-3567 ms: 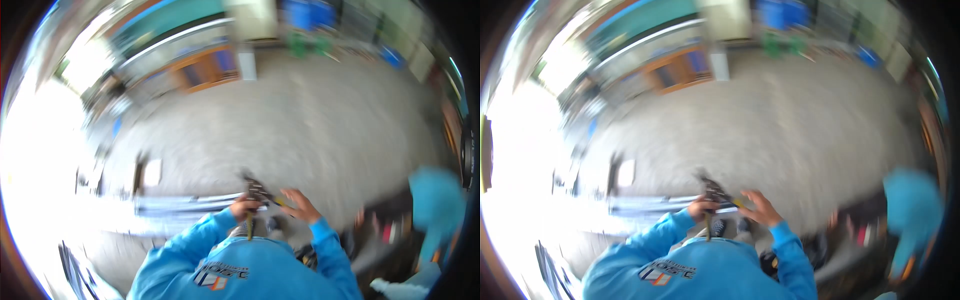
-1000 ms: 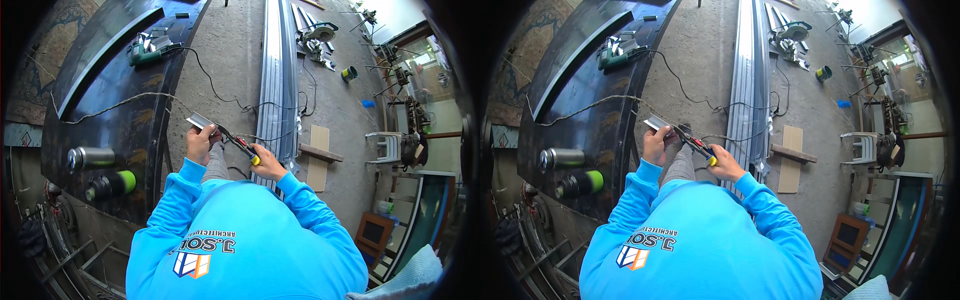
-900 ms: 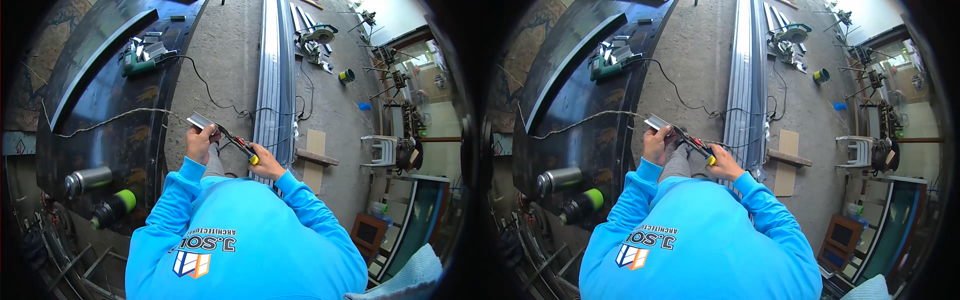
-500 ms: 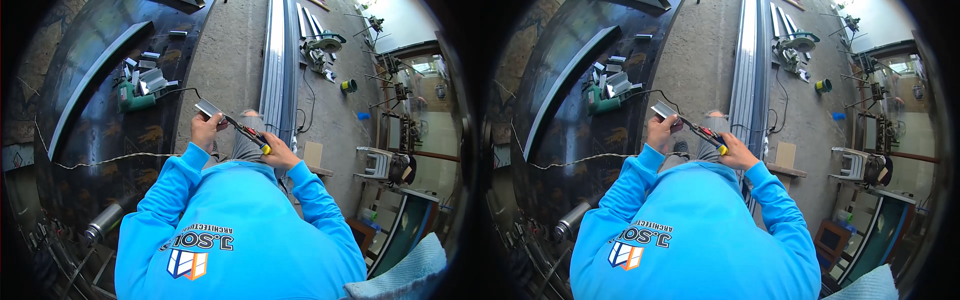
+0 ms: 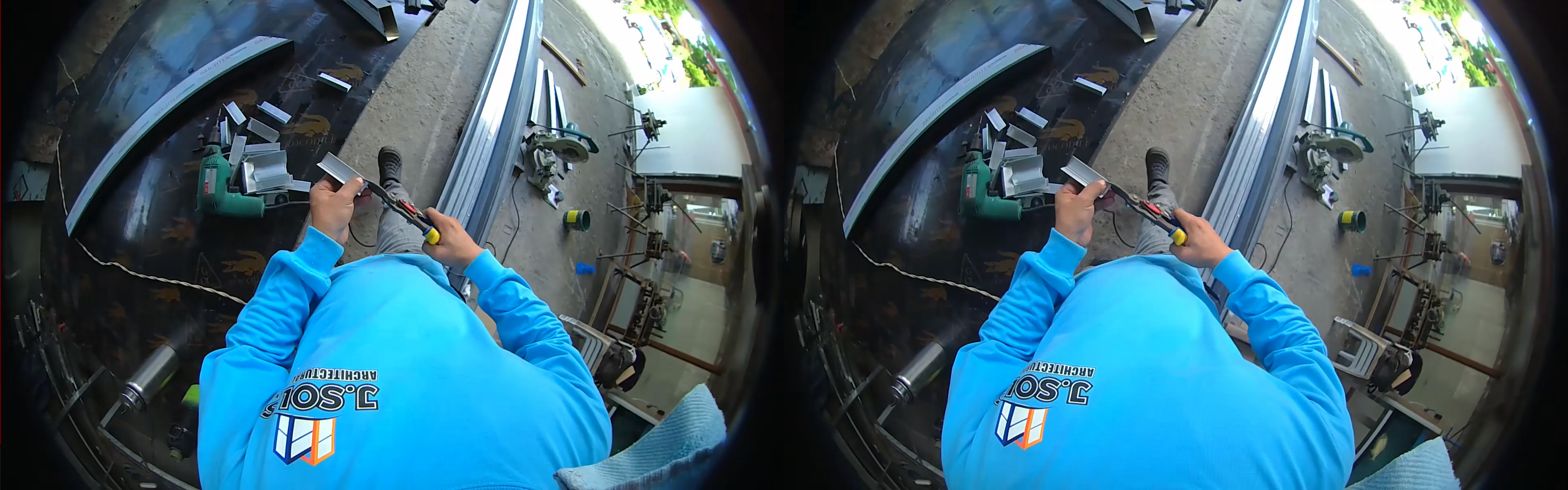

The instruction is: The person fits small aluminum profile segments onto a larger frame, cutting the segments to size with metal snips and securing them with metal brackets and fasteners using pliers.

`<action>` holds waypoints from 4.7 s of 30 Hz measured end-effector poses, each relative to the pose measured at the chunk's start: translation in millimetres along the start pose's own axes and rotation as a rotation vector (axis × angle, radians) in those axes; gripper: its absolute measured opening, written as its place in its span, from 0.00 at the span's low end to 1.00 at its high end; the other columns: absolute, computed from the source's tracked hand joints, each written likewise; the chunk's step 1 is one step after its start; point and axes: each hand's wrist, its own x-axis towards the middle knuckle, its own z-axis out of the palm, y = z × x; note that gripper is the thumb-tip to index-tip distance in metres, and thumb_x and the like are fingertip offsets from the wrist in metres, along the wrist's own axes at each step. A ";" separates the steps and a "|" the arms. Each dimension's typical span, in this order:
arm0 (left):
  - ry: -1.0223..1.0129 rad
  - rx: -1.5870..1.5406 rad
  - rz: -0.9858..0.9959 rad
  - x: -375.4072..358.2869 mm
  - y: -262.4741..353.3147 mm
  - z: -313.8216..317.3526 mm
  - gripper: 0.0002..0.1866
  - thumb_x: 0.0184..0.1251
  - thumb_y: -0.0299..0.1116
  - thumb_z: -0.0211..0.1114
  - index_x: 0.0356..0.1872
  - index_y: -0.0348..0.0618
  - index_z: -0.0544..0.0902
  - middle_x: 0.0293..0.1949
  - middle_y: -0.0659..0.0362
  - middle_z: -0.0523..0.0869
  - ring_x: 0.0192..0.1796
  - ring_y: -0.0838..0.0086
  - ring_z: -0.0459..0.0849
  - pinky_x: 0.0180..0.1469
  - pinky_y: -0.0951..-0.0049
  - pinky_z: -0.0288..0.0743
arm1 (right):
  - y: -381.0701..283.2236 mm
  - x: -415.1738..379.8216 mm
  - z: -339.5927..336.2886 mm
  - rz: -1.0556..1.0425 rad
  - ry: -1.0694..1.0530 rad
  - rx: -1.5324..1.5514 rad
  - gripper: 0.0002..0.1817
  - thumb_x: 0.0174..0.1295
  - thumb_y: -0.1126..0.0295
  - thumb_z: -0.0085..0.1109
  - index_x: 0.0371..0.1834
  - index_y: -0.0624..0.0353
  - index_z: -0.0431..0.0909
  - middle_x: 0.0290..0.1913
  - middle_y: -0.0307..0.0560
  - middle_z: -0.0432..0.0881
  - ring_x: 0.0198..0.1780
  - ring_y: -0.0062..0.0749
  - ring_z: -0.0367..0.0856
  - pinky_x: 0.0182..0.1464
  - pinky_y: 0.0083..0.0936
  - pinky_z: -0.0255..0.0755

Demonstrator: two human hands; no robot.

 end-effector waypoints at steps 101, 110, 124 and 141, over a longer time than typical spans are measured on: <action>-0.080 0.939 0.609 197.2 67.9 94.7 0.40 0.54 0.17 0.61 0.73 0.52 0.67 0.55 0.51 0.71 0.54 0.60 0.78 0.58 0.66 0.76 | -11.6 343.5 -166.9 0.317 -0.397 1.119 0.13 0.59 0.66 0.67 0.42 0.62 0.78 0.35 0.42 0.82 0.35 0.25 0.80 0.42 0.26 0.76; 0.061 0.517 0.146 217.6 71.1 91.2 0.24 0.61 0.28 0.72 0.57 0.38 0.75 0.44 0.55 0.85 0.49 0.66 0.85 0.58 0.66 0.77 | -19.2 358.6 -167.6 -0.114 -0.456 0.509 0.25 0.55 0.65 0.68 0.54 0.64 0.74 0.42 0.51 0.82 0.46 0.34 0.80 0.49 0.31 0.75; 0.175 -0.139 0.171 238.9 94.5 66.8 0.17 0.68 0.29 0.64 0.55 0.39 0.72 0.46 0.55 0.83 0.46 0.69 0.87 0.50 0.70 0.83 | 33.0 304.3 -200.0 -0.102 -0.519 0.007 0.34 0.51 0.66 0.64 0.62 0.68 0.67 0.48 0.66 0.79 0.51 0.55 0.79 0.56 0.42 0.72; 0.219 -0.141 0.141 239.6 96.8 80.9 0.17 0.68 0.28 0.63 0.55 0.39 0.70 0.45 0.54 0.83 0.45 0.69 0.87 0.49 0.70 0.84 | 42.8 303.3 -199.0 -0.001 -0.581 0.151 0.38 0.53 0.64 0.63 0.67 0.68 0.62 0.54 0.66 0.77 0.58 0.55 0.76 0.64 0.43 0.67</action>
